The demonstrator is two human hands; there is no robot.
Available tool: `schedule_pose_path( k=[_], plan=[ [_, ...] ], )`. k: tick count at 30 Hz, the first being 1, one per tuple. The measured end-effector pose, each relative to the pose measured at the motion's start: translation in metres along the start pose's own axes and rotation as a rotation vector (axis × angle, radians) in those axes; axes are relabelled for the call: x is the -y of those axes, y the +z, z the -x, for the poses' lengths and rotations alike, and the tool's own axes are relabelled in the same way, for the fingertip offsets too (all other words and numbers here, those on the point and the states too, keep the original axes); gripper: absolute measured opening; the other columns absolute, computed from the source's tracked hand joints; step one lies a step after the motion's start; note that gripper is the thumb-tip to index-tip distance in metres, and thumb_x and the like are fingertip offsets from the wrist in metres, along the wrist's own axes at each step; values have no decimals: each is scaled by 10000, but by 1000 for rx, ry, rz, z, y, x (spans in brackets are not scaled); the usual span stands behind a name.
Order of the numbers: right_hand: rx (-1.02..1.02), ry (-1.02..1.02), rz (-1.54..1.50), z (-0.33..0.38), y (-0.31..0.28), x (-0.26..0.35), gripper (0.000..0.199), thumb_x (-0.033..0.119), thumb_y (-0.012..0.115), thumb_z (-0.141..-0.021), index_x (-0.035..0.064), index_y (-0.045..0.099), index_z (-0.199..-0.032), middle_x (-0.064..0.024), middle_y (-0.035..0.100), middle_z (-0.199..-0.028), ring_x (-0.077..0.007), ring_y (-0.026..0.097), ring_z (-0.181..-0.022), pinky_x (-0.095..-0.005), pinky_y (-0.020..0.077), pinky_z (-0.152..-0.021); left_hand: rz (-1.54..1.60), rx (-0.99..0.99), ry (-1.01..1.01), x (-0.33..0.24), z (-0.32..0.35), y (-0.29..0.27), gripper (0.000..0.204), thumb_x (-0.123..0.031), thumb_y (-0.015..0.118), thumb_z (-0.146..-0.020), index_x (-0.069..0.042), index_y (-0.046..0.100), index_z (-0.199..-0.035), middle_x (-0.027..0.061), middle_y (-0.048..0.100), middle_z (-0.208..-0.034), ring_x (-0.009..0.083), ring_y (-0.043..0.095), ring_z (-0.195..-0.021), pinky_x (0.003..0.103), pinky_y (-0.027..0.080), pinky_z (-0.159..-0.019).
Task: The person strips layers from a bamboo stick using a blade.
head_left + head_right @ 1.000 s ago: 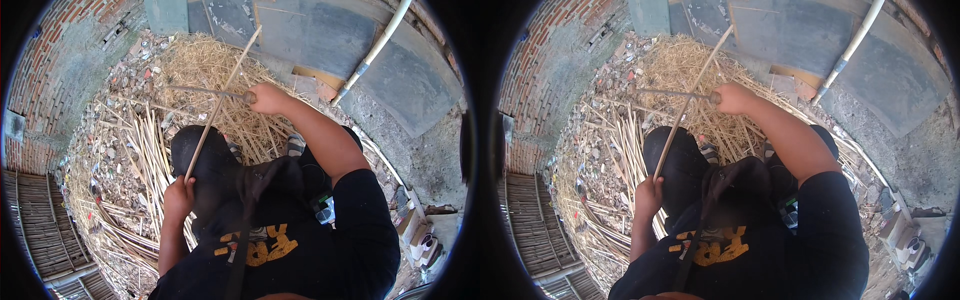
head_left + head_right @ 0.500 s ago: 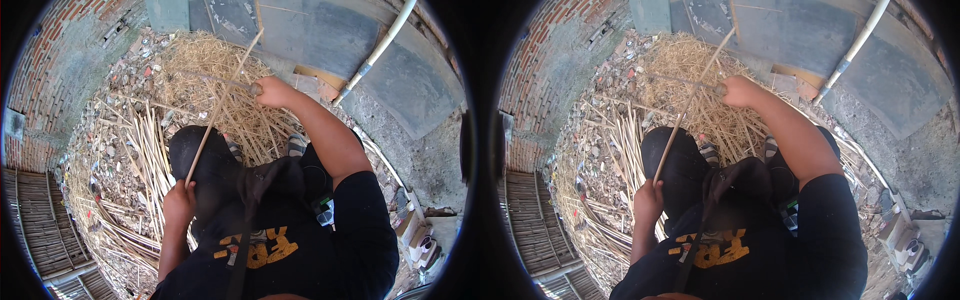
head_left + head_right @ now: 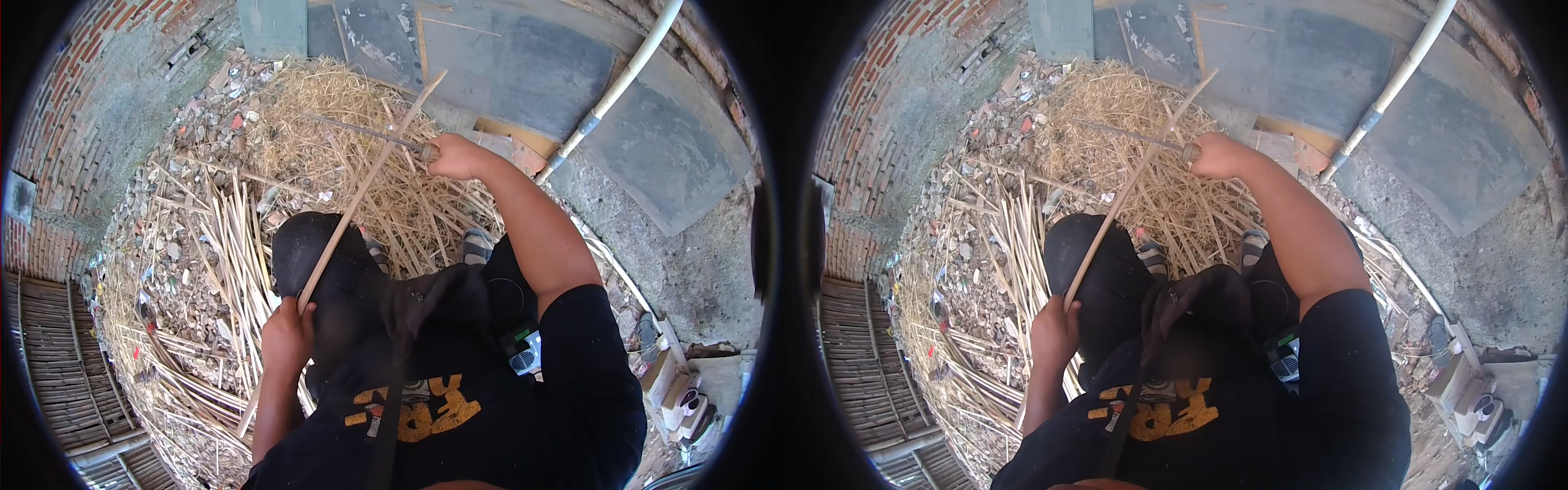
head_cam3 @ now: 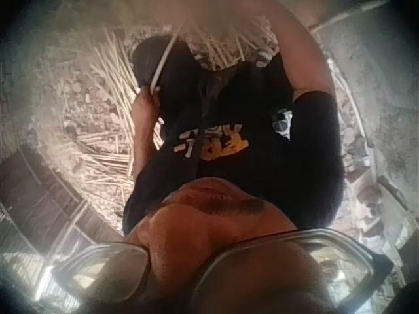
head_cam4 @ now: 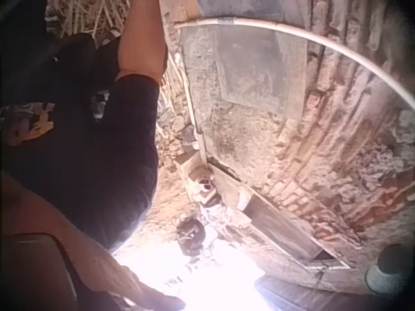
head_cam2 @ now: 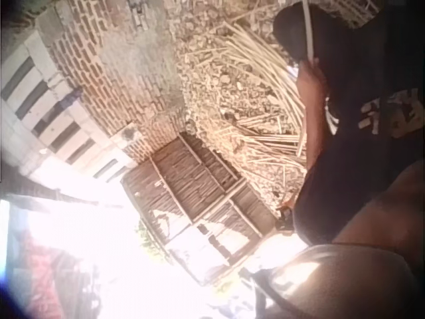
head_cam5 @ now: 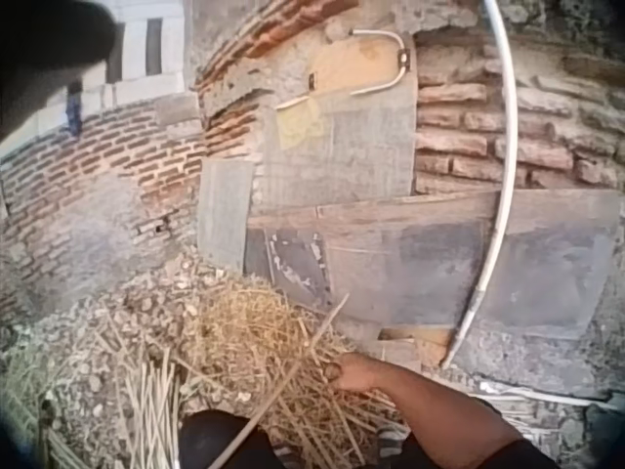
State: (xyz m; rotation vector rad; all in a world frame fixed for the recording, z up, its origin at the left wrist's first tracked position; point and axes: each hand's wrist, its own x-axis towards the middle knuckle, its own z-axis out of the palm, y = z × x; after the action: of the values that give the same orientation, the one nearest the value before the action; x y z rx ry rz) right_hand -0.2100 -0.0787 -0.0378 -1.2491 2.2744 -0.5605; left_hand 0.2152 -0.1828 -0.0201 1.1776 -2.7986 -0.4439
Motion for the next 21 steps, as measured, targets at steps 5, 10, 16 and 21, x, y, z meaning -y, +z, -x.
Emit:
schedule_pose_path(
  k=[5, 10, 16, 21],
  plan=[
    [80, -240, 25, 21, 6, 48, 262, 175, 684, -761, 63, 710, -996, -188, 715, -868, -357, 694, -830, -445, 538, -747, 34, -3, -11, 11, 6, 5, 304, -279, 643, -991, -17, 540, -876, 258, 653, -772, 492, 642, -731, 573, 479, -639],
    [63, -239, 81, 8, 8, 19, 263, 162, 678, -763, 61, 722, -1002, -182, 709, -813, -342, 702, -777, -444, 539, -727, 64, -34, 40, 12, 1, 9, 313, -284, 652, -987, -18, 536, -870, 261, 640, -758, 496, 634, -723, 572, 474, -637],
    [-113, -99, -6, 0, -3, 5, 291, 184, 687, -773, 38, 698, -1025, -180, 702, -803, -348, 673, -732, -445, 534, -714, 41, 16, 22, 11, 1, -1, 288, -246, 649, -988, 5, 551, -885, 267, 623, -742, 484, 632, -726, 544, 461, -632],
    [-6, -333, 109, 26, 22, 53, 158, 172, 692, -774, 73, 678, -897, -140, 688, -759, -319, 673, -716, -430, 539, -696, 82, -14, 34, 9, 2, 4, 328, -278, 661, -983, -10, 526, -851, 264, 641, -755, 501, 629, -725, 567, 471, -635]
  ],
)
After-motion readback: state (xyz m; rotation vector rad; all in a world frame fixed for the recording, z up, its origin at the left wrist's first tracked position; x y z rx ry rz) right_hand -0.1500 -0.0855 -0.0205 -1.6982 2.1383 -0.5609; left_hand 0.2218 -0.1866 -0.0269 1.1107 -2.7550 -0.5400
